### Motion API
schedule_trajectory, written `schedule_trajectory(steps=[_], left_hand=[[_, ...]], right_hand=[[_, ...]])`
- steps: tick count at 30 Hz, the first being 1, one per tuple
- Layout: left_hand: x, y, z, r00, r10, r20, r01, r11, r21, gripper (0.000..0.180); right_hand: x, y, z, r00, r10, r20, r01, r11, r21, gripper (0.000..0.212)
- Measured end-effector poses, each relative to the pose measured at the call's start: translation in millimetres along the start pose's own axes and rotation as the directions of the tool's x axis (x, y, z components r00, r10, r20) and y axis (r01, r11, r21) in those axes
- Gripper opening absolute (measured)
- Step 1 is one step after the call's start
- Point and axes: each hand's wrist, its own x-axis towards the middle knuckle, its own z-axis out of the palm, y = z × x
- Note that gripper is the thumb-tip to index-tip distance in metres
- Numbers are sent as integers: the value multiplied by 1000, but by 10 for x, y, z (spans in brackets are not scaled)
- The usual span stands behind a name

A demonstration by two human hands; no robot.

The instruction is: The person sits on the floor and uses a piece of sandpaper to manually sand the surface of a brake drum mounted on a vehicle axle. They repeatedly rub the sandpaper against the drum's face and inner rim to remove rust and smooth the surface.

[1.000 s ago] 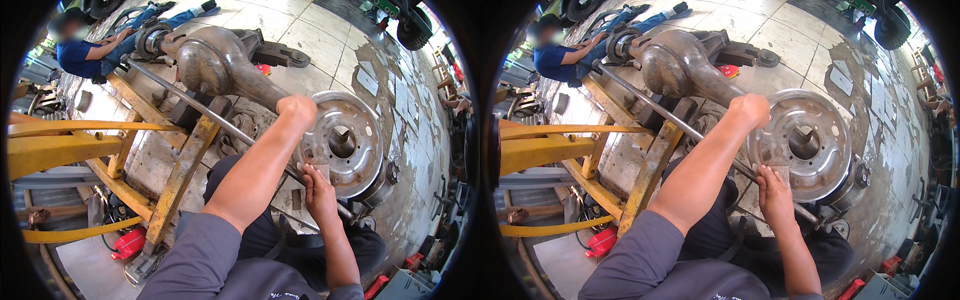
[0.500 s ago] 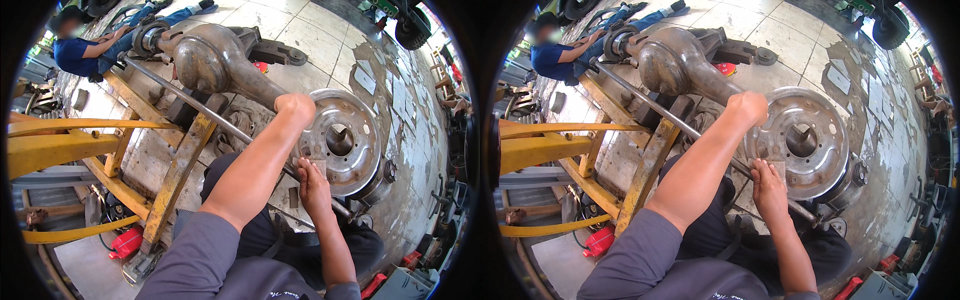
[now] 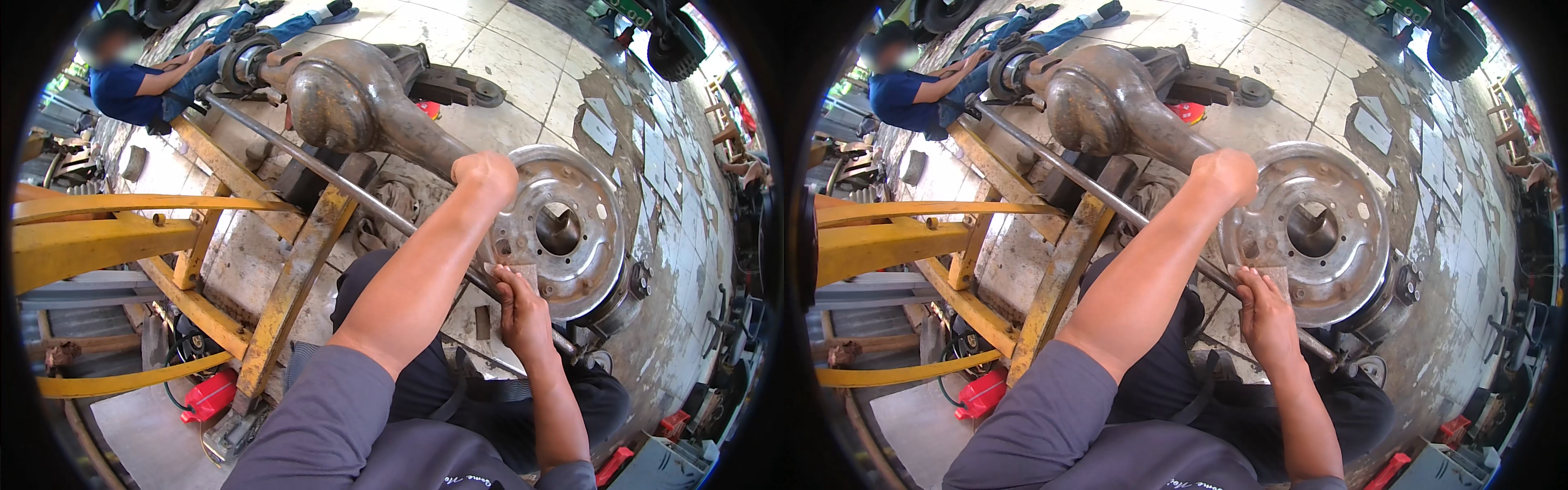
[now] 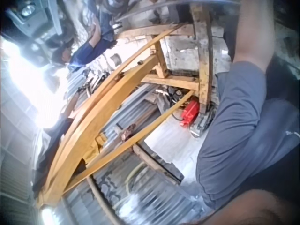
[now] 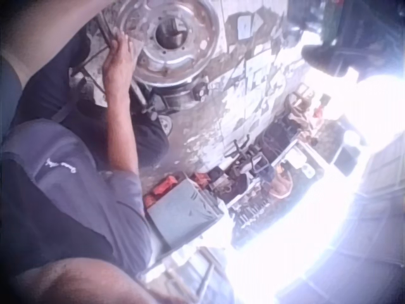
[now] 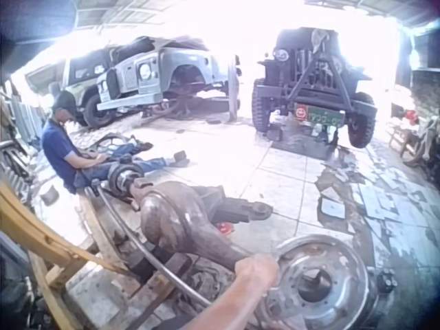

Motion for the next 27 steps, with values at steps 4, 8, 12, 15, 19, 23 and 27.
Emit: schedule_trajectory(steps=[4, 8, 12, 15, 19, 23, 27], left_hand=[[-36, 23, -28, 1000, 4, 20, -4, 1000, -14, 29], [-46, 39, -38, 1000, -14, 15, 14, 1000, -22, 29], [-48, 32, -50, 1000, -10, 19, 10, 1000, -10, 30], [-70, 39, -46, 1000, -12, -1, 11, 1000, -21, 30], [-71, 43, -55, 1000, -3, 23, 4, 1000, -15, 30], [-60, 27, -53, 1000, -12, 27, 12, 1000, -17, 31], [-42, 54, -33, 1000, -9, -7, 9, 1000, -10, 31]], right_hand=[[41, -41, 45, 999, 44, -21, -44, 999, -2, 22], [57, -34, 32, 999, 26, -27, -26, 1000, 14, 21], [2, -31, -71, 995, 94, 32, -96, 995, 39, 21], [80, -94, -20, 988, 150, 31, -152, 985, 76, 22], [23, -31, 34, 999, -3, -35, 4, 1000, 10, 21], [-10, -15, 0, 1000, 20, -19, -20, 1000, -11, 20], [74, -49, 106, 997, 17, -72, -20, 999, -40, 21]])
